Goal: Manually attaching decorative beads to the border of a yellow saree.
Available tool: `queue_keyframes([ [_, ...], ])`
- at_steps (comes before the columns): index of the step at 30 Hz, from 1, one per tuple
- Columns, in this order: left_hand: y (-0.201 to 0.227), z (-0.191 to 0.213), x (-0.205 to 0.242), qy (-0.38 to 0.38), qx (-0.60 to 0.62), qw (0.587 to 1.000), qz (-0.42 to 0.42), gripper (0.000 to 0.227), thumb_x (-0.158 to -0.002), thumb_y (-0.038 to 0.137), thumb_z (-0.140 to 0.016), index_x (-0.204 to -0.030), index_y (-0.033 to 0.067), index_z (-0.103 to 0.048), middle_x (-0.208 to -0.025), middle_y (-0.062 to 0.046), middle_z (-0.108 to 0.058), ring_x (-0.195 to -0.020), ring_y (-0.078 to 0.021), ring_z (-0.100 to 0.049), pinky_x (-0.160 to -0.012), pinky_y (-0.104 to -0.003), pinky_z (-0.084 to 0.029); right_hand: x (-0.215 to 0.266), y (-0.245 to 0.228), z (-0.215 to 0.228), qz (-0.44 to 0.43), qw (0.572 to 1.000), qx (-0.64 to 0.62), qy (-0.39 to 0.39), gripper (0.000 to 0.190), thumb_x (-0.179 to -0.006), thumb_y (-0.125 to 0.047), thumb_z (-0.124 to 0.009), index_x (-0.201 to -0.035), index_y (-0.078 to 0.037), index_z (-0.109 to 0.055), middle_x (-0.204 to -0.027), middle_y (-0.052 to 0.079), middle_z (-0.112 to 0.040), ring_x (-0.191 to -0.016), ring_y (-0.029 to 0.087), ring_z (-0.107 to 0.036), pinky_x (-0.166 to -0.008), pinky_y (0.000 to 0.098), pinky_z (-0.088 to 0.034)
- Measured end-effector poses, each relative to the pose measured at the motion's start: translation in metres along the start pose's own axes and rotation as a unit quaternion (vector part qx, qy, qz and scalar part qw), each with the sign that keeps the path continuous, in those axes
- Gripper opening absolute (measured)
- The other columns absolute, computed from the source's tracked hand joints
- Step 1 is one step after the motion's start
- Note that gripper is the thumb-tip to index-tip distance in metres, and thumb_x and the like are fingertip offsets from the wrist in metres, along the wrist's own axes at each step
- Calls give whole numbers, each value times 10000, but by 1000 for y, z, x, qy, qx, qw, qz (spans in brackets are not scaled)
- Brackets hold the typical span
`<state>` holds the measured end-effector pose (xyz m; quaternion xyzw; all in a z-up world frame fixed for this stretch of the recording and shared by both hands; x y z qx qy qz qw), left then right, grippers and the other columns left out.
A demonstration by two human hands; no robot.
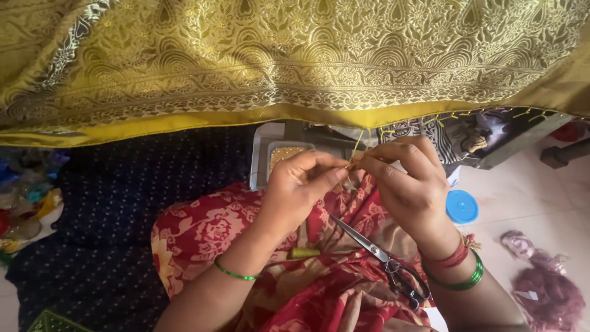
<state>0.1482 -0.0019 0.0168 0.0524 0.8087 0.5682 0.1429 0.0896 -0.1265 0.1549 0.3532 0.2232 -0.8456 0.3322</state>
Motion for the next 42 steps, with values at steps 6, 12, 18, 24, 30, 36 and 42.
queue_keyframes([
  [6,5,-2,2,-1,4,1000,13,145,-962,3,-703,-1104,-26,-712,-1006,-57,-756,-902,-96,-705,-821,-238,-578,0,-6,0,31,999,20,2,368,-719,89,-748,-1055,-59,-766,-1080,79,-694,-1019,291,-638,-868,401,-549],
  [12,8,-4,1,-11,10,1000,12,143,-970,1,-692,-1108,-29,-711,-1019,-63,-756,-933,-98,-708,-849,-239,-578,0,-11,0,51,998,40,2,381,-679,72,-751,-1042,-43,-769,-1069,90,-695,-997,298,-638,-840,403,-549],
  [18,9,-5,2,-12,-39,999,-5,138,-965,0,-713,-1101,-13,-738,-1022,-46,-752,-930,-87,-687,-841,-228,-562,7,2,-3,-13,998,-53,13,295,-768,113,-740,-1031,-22,-742,-1054,83,-687,-964,275,-666,-832,380,-559],
  [24,22,-3,6,10,-151,986,-71,136,-954,7,-707,-1085,16,-744,-993,-29,-742,-876,-85,-701,-784,-223,-574,11,-10,-14,-28,995,-94,-4,270,-825,100,-744,-1077,7,-710,-1060,126,-678,-957,273,-688,-802,364,-564],
  [30,-11,8,-4,-9,-203,979,-16,152,-952,50,-697,-1089,33,-763,-985,-18,-755,-871,-90,-699,-767,-208,-562,41,-31,-32,119,989,-71,-52,318,-759,25,-734,-1069,-18,-680,-1012,107,-673,-944,295,-671,-823,421,-563],
  [36,-88,-16,2,-124,226,934,246,119,-996,54,-656,-1085,17,-726,-976,-44,-737,-738,-75,-586,-625,-204,-469,186,115,-85,-172,958,-25,-228,259,-750,-81,-704,-1008,-71,-724,-923,116,-706,-839,329,-700,-742,432,-571],
  [42,-66,-21,-43,-95,251,941,205,182,-1008,107,-662,-1127,-7,-740,-905,-23,-683,-728,-73,-577,-660,-212,-476,385,251,-47,-436,856,106,-257,160,-918,-229,-650,-989,-149,-769,-906,138,-755,-831,370,-723,-733,476,-578],
])
Point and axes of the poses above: each hand's wrist, its own x-axis away from the middle knuckle, its own z-axis out of the back of the hand, y = z × x, the point moved 10 cm from there along -x, towards the middle knuckle
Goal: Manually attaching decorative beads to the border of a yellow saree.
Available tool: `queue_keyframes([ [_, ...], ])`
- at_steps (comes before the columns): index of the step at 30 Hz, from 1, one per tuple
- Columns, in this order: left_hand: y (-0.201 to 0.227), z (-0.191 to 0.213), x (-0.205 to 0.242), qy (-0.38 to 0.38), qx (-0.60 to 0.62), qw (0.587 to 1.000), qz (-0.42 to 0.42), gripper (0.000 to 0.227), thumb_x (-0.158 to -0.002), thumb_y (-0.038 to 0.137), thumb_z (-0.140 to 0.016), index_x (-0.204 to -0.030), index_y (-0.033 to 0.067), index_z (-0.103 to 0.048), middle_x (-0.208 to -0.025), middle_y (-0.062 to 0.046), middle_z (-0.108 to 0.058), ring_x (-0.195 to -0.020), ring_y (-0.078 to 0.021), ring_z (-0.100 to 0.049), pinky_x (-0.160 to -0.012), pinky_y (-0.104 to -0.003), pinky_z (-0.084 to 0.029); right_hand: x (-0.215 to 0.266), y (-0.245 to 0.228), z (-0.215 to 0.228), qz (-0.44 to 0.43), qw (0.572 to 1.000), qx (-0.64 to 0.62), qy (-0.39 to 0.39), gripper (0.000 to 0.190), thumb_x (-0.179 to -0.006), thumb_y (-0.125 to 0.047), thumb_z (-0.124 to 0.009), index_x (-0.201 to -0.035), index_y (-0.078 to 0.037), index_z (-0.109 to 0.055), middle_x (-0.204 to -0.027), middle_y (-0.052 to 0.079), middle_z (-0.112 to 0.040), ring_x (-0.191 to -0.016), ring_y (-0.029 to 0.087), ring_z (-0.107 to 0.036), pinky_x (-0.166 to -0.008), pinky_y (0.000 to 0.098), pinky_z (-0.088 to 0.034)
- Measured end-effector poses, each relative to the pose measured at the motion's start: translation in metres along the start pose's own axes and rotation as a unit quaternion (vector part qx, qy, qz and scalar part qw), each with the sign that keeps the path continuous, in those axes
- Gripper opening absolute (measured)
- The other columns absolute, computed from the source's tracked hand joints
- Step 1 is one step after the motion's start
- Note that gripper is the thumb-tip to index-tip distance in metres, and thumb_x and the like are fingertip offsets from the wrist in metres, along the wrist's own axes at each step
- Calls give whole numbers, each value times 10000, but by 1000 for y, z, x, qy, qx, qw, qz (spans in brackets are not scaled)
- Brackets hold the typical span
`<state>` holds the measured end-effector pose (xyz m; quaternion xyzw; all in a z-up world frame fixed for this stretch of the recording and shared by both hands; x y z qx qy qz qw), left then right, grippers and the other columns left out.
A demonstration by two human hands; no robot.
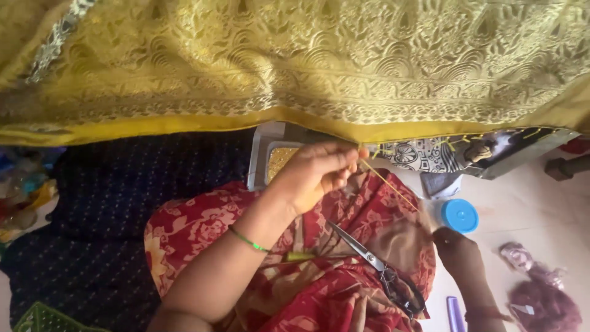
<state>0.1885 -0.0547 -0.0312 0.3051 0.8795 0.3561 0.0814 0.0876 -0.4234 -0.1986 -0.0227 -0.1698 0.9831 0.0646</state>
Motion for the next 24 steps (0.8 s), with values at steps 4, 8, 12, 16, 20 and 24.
queue_keyframes([
  [4,14,-4,-13,31,-87,996,-15,224,-1014,161,-666,-1130,-8,-757,-888,19,-658,-735,-55,-566,-634,-204,-425,2,28,-17,-24,999,-18,13,178,-918,-237,-674,-976,-123,-799,-951,148,-762,-892,373,-722,-771,456,-584],
  [8,21,-8,-1,62,-103,993,-17,210,-1002,170,-622,-1090,1,-712,-921,16,-717,-726,-66,-606,-649,-226,-478,-29,-106,45,56,985,-141,81,220,-891,-216,-726,-1031,-49,-761,-989,167,-742,-865,325,-725,-758,407,-570],
  [12,8,-7,7,41,-30,999,-17,177,-1029,156,-617,-1077,10,-705,-716,-31,-639,-602,-108,-595,-548,-254,-491,-45,-266,114,125,901,-416,14,213,-959,-105,-686,-1132,11,-732,-1023,67,-710,-888,166,-683,-776,285,-544],
  [16,17,-12,19,95,-50,994,-16,218,-963,138,-602,-1120,73,-738,-714,-14,-646,-570,-84,-576,-494,-235,-478,-62,-324,90,52,670,-729,-134,171,-934,-49,-708,-1064,63,-704,-850,53,-727,-712,142,-638,-636,262,-519],
  [20,20,4,28,97,-61,990,-78,143,-1070,171,-642,-1082,37,-690,-692,-18,-615,-545,-81,-551,-475,-210,-440,-57,-303,120,20,881,-470,44,116,-958,-40,-780,-912,61,-750,-745,68,-607,-693,157,-509,-585,317,-398],
  [24,46,-37,40,51,-207,956,-202,168,-1028,61,-693,-1184,10,-730,-909,-36,-703,-703,-80,-564,-605,-225,-459,-11,-349,191,247,890,-292,249,154,-872,67,-734,-1008,-3,-718,-888,89,-623,-816,225,-601,-711,341,-478],
])
Point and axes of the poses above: each hand's wrist, its own x-axis away from the middle knuckle, its own z-axis out of the back of the hand, y = z × x, the point moved 10 cm from there along -x, towards the middle knuckle
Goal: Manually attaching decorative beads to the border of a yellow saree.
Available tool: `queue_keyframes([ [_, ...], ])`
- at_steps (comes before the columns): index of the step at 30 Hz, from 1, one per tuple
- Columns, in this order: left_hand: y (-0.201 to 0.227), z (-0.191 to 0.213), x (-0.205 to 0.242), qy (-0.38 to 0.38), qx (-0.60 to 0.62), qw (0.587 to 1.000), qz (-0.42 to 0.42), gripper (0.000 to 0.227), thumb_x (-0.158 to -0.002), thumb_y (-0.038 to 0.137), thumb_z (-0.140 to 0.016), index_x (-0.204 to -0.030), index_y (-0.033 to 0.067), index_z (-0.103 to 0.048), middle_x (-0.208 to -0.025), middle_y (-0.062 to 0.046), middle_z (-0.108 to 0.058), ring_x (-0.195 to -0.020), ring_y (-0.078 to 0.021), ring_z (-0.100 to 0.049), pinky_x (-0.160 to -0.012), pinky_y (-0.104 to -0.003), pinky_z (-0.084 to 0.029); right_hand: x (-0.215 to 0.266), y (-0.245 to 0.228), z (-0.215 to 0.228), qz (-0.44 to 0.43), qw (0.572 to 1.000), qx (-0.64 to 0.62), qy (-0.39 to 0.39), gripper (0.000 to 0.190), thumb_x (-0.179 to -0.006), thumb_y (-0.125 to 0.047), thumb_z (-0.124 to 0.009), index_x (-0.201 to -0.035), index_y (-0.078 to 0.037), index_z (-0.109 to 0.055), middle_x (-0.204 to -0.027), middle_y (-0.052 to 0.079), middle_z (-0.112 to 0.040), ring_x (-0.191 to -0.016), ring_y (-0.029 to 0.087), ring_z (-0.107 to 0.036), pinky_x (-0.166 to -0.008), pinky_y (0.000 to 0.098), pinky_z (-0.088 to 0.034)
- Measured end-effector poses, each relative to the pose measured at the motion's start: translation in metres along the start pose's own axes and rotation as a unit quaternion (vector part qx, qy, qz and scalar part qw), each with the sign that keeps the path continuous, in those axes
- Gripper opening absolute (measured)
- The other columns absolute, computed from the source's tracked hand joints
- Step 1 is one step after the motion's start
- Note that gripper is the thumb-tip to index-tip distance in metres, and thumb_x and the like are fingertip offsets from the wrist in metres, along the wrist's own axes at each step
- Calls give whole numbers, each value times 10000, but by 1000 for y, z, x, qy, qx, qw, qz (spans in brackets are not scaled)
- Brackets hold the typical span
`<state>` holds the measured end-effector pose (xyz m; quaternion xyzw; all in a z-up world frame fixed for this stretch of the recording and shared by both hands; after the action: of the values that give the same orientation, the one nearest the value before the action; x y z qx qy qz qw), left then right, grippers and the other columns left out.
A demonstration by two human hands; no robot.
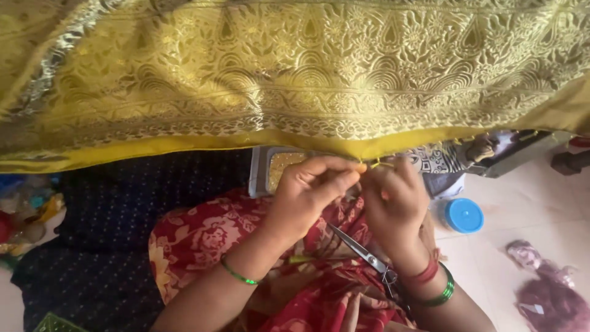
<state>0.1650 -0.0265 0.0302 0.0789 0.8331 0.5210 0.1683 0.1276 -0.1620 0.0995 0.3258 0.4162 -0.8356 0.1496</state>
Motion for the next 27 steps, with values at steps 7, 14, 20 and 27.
queue_keyframes([
  [7,84,-41,19,10,-535,773,-339,347,-907,55,-757,-1250,45,-710,-1035,-101,-664,-901,-261,-651,-800,-391,-532,-28,-58,18,161,974,158,-29,292,-793,114,-741,-1036,-48,-735,-983,97,-623,-948,299,-596,-823,395,-491],
  [14,85,-23,13,50,-462,850,-248,153,-928,82,-753,-1081,86,-746,-972,-52,-677,-809,-213,-648,-715,-350,-510,-53,-54,12,108,986,-14,-124,367,-915,162,-646,-1220,-42,-647,-1084,85,-692,-905,189,-677,-734,305,-540],
  [20,90,-16,20,87,-387,881,-257,74,-1015,67,-710,-1081,53,-680,-973,-39,-694,-852,-146,-655,-727,-295,-524,-51,-51,-3,153,976,-24,-150,437,-893,52,-782,-1295,12,-616,-993,67,-720,-822,160,-669,-686,269,-550],
  [27,56,4,12,145,-160,973,-82,73,-1000,50,-695,-1047,-4,-713,-801,-25,-723,-628,-35,-610,-524,-202,-464,-46,-79,0,257,961,25,-96,367,-797,88,-794,-1112,-28,-646,-1013,112,-677,-866,259,-648,-767,367,-538],
])
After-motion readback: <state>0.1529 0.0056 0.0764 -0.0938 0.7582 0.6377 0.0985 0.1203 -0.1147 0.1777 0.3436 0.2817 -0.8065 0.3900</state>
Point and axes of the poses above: each hand's wrist, its own x-axis away from the middle knuckle, its own z-axis out of the back of the hand, y = z × x, the point moved 10 cm from there along -x, towards the middle knuckle
